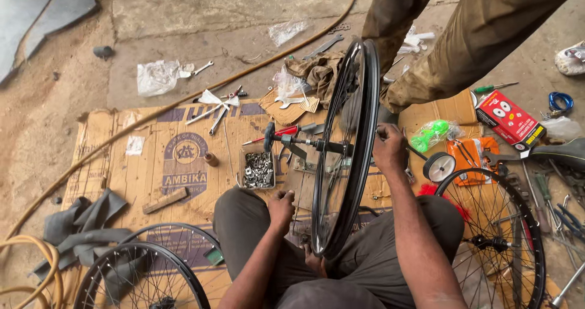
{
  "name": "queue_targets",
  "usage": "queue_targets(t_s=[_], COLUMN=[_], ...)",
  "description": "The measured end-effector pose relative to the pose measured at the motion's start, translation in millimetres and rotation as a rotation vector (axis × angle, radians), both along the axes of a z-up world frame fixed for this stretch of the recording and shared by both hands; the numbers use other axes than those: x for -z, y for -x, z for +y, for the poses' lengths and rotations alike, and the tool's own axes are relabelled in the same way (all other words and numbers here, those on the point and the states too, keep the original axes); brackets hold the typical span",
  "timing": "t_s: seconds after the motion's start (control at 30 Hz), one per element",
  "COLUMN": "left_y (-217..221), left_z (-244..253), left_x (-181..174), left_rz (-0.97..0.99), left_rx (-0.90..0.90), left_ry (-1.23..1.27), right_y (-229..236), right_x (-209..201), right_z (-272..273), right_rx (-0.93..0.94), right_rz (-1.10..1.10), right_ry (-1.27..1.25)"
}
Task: The person sits on the floor and uses a rim truing stand to adjust a bicycle rim. They repeatedly rotate the rim, inspect its alignment, and make adjustments to the truing stand's calipers and the rim itself using their hands.
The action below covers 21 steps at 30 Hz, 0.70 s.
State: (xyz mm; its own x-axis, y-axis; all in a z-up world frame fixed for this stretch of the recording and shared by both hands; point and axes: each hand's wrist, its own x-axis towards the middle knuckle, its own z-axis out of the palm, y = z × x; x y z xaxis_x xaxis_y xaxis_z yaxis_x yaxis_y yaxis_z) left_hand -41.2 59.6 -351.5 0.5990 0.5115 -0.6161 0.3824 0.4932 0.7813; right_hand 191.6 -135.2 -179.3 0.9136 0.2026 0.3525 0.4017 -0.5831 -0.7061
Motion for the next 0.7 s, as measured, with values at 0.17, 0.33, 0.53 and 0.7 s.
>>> queue_targets(t_s=[0.17, 0.33, 0.53, 0.7], left_y=[1.4, 7.6, 11.2, -1.5], left_z=[-8.2, -10.4, -11.2, -0.6], left_x=[-3.1, -16.0, -1.8, 17.4], left_rz=[0.062, 0.074, -0.002, 0.085], left_rx=[0.187, 0.233, 0.271, 0.411], left_ry=[-0.331, -0.446, -0.601, -0.626], right_y=[-2.5, 6.4, -2.0, -5.0], right_x=[6.0, -1.6, 0.5, 2.5], right_z=[-0.2, -2.6, -6.5, -3.8], right_rx=[0.007, -0.049, -0.083, -0.097], right_rz=[0.009, -0.056, -0.061, 0.030], right_ry=[-0.004, -0.001, 0.021, -0.031])
